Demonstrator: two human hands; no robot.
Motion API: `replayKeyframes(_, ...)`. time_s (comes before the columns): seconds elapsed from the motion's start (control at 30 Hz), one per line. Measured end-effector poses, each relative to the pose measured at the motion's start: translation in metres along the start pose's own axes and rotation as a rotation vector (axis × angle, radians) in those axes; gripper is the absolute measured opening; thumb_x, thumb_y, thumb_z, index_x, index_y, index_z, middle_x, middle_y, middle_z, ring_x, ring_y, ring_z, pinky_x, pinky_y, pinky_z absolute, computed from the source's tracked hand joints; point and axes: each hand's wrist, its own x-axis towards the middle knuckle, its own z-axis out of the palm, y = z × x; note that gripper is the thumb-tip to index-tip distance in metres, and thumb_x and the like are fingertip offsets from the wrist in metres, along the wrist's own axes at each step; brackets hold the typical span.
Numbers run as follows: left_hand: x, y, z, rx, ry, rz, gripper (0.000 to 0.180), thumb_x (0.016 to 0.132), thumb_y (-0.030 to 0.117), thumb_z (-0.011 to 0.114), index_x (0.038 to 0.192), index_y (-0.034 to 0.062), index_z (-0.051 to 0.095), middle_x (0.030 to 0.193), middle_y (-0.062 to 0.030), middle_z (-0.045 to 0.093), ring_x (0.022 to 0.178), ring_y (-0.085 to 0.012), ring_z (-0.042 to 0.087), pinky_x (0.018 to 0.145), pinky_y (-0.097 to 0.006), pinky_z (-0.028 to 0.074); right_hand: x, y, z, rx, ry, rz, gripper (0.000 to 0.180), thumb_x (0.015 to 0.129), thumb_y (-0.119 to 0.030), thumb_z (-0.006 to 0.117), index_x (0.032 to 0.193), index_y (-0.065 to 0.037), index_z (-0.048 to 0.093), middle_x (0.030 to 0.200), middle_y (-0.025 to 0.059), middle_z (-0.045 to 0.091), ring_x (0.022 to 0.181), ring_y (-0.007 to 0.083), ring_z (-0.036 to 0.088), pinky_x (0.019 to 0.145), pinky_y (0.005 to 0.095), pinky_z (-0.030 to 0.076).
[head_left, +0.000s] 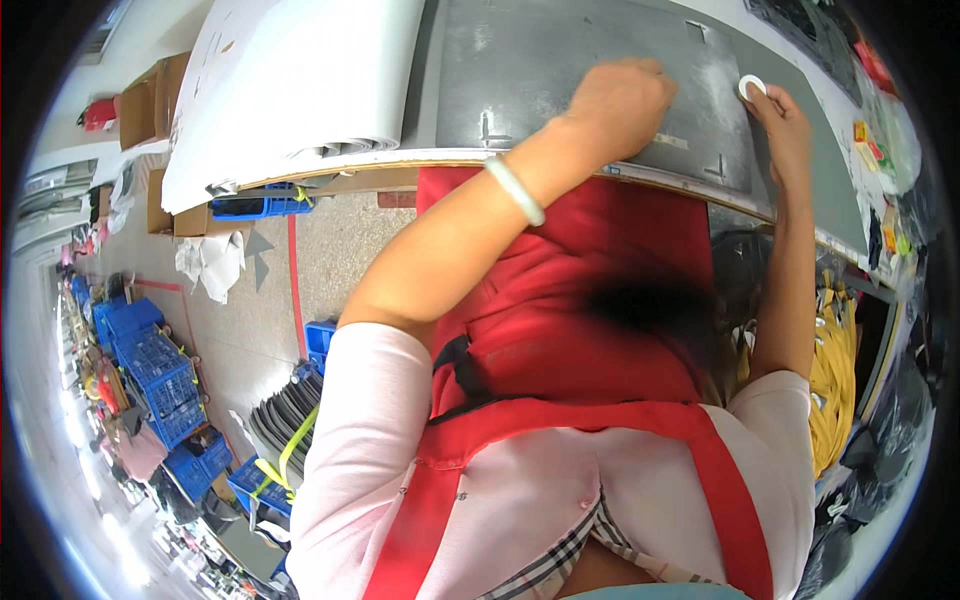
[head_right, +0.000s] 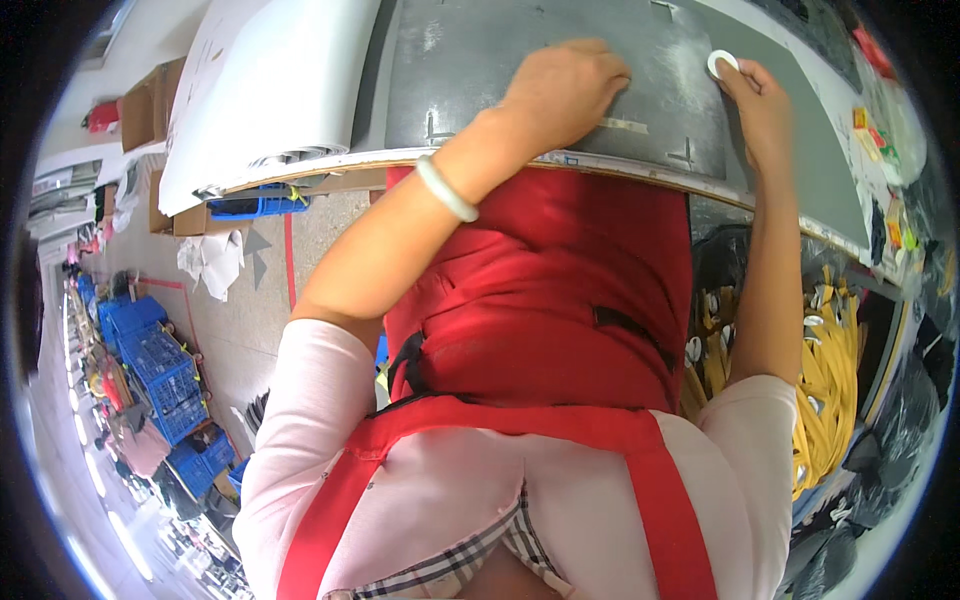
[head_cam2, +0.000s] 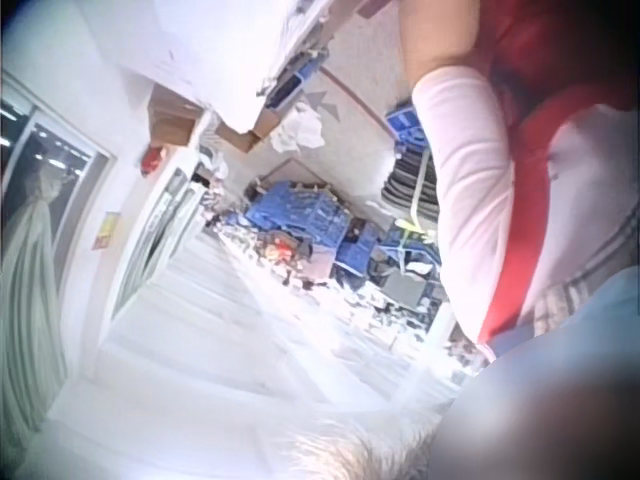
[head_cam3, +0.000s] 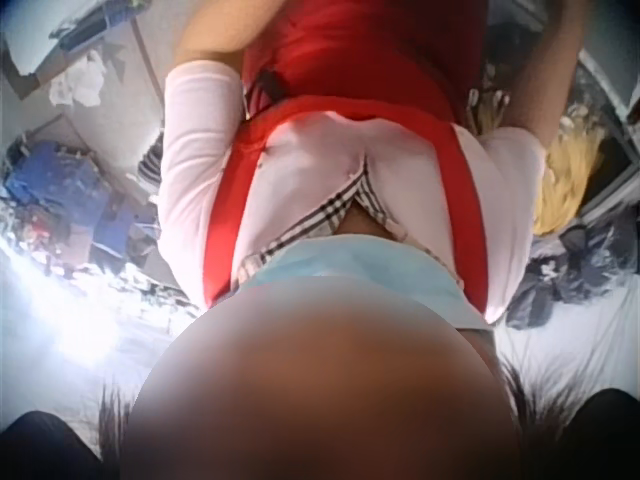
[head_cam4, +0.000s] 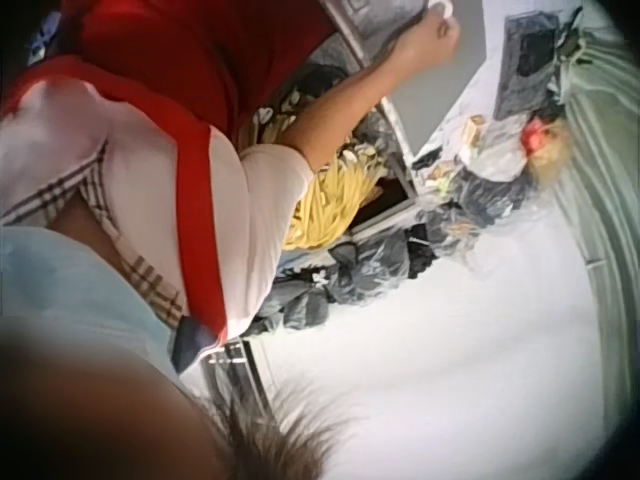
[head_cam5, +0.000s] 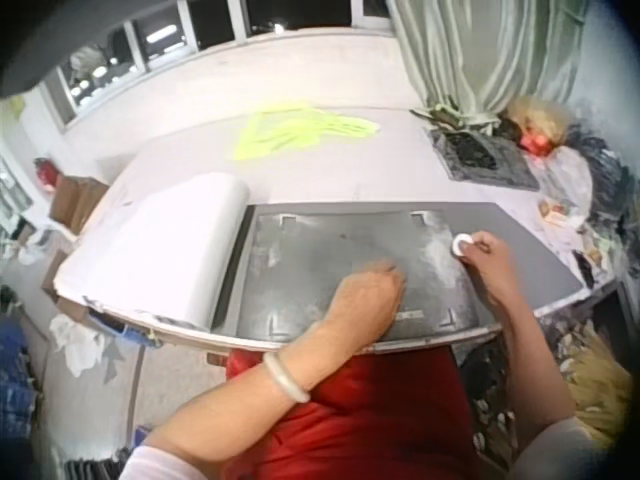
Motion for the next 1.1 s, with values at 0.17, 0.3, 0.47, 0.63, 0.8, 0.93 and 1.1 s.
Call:
replayKeyframes(0.17, 0.005, -0.001, 0.023, 0.005, 0.071, 0.006, 0.012, 0.093, 0.021, 0.064, 0.094, 0.0103, 0.069, 0.093, -0.0090, 0.067, 0.087, -0.0319, 0.066, 0.076, -0.043, 0.054, -0.007, -0.002, -0.003, 0.039, 0.046, -0.003, 0.029, 0.096, -0.024, 0.072, 0.113, -0.001, 0.071, 0.104, 0.0043, 0.072, 0.095, 0.0091, 0.064, 0.087, 0.0230, 0.047)
replayKeyframes(0.3, 0.003, -0.005, 0.028, 0.157, 0.066, 0.033, 0.015, 0.094, 0.022, 0.064, 0.105, 0.0142, 0.070, 0.106, -0.0042, 0.067, 0.103, -0.0276, 0.063, 0.092, -0.050, 0.048, -0.041, -0.029, 0.011, -0.215, 0.075, -0.093, 0.022, 0.095, -0.023, 0.072, 0.107, -0.004, 0.074, 0.090, -0.0037, 0.067, 0.082, 0.0052, 0.056, 0.077, 0.0213, 0.045)
replayKeyframes(0.47, -0.003, -0.005, 0.026, 0.221, 0.054, -0.046, 0.029, 0.099, 0.026, 0.060, 0.126, 0.0200, 0.067, 0.132, -0.0045, 0.061, 0.131, -0.0284, 0.051, 0.107, -0.067, 0.033, -0.090, -0.046, 0.018, -0.403, -0.101, -0.166, 0.017, 0.094, -0.020, 0.071, 0.102, -0.005, 0.071, 0.082, 0.0020, 0.062, 0.075, 0.0118, 0.055, 0.070, 0.0263, 0.045)
replayKeyframes(0.63, 0.001, -0.002, 0.029, 0.205, 0.028, -0.045, 0.030, 0.101, 0.027, 0.058, 0.129, 0.0199, 0.066, 0.136, -0.0045, 0.060, 0.134, -0.0295, 0.049, 0.109, -0.070, 0.030, -0.107, -0.053, 0.013, -0.554, -0.216, -0.264, 0.015, 0.096, -0.019, 0.069, 0.099, -0.004, 0.070, 0.083, 0.0094, 0.063, 0.074, 0.0223, 0.058, 0.069, 0.0315, 0.046)
replayKeyframes(0.8, 0.001, -0.003, 0.030, 0.225, 0.026, -0.035, 0.030, 0.101, 0.028, 0.057, 0.130, 0.0202, 0.065, 0.136, -0.0044, 0.061, 0.134, -0.0299, 0.050, 0.109, -0.070, 0.031, -0.106, -0.052, 0.022, -0.647, -0.283, -0.384, 0.008, 0.094, -0.011, 0.069, 0.098, -0.004, 0.070, 0.082, 0.0056, 0.061, 0.074, 0.0166, 0.056, 0.068, 0.0292, 0.045)
replayKeyframes(0.93, -0.003, -0.004, 0.030, 0.222, 0.035, -0.040, 0.030, 0.102, 0.028, 0.056, 0.130, 0.0204, 0.066, 0.136, -0.0043, 0.061, 0.134, -0.0297, 0.051, 0.109, -0.070, 0.031, -0.107, -0.057, 0.020, -0.717, -0.249, -0.457, 0.010, 0.095, -0.013, 0.069, 0.099, -0.004, 0.069, 0.080, 0.0044, 0.061, 0.074, 0.0144, 0.056, 0.068, 0.0302, 0.046)
replayKeyframes(1.1, -0.002, -0.003, 0.031, 0.227, 0.024, -0.047, 0.031, 0.102, 0.028, 0.056, 0.130, 0.0206, 0.065, 0.138, -0.0041, 0.060, 0.135, -0.0296, 0.050, 0.110, -0.070, 0.030, -0.108, -0.047, 0.019, -0.313, -0.069, 0.111, 0.020, 0.093, -0.020, 0.070, 0.106, -0.005, 0.065, 0.077, 0.0083, 0.062, 0.070, 0.0180, 0.058, 0.067, 0.0317, 0.048)
